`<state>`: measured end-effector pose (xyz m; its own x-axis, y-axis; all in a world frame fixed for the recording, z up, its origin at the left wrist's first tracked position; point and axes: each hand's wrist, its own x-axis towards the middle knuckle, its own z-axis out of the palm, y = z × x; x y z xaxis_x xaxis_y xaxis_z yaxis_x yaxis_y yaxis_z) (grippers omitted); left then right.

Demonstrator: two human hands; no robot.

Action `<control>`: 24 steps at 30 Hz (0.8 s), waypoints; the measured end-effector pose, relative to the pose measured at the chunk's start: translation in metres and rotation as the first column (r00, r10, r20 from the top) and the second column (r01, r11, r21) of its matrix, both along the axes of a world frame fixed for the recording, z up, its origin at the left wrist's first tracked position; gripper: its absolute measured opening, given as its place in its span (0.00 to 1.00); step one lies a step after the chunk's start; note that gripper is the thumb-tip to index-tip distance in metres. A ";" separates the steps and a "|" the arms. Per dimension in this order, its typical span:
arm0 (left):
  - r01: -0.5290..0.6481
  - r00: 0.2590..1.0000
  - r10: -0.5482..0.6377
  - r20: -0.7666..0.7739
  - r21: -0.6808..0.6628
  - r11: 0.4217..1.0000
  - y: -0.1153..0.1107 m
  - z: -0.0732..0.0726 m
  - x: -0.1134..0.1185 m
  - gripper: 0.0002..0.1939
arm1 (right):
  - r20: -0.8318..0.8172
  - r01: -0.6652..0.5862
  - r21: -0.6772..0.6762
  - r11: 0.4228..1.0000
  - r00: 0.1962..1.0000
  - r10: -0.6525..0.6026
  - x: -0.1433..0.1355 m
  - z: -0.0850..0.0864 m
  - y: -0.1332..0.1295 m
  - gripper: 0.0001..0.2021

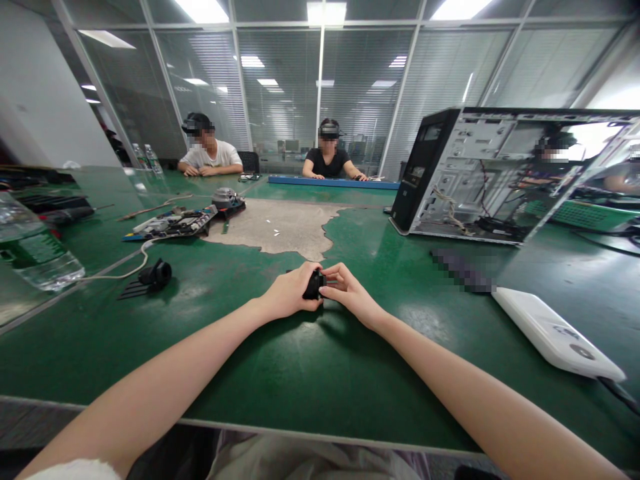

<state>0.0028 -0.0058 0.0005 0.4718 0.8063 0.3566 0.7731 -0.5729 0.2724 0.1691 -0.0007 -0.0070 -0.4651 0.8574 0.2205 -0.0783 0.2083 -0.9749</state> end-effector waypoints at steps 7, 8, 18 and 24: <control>0.005 1.000 -0.005 -0.002 0.014 1.000 0.001 -0.001 0.000 0.29 | -0.020 -0.004 0.011 1.000 1.000 0.004 0.000 0.000 0.000 0.11; 0.008 1.000 -0.008 -0.002 0.014 1.000 0.001 -0.001 0.000 0.29 | -0.016 -0.005 0.015 1.000 1.000 0.005 0.000 -0.001 0.000 0.11; 0.009 1.000 -0.009 0.003 0.012 1.000 0.001 -0.001 0.000 0.30 | 0.044 0.016 -0.027 1.000 0.999 -0.015 0.000 -0.001 0.001 0.14; 0.000 1.000 0.000 0.004 0.013 1.000 0.001 -0.002 0.000 0.29 | -0.013 0.000 -0.004 1.000 1.000 0.000 0.000 0.002 0.000 0.12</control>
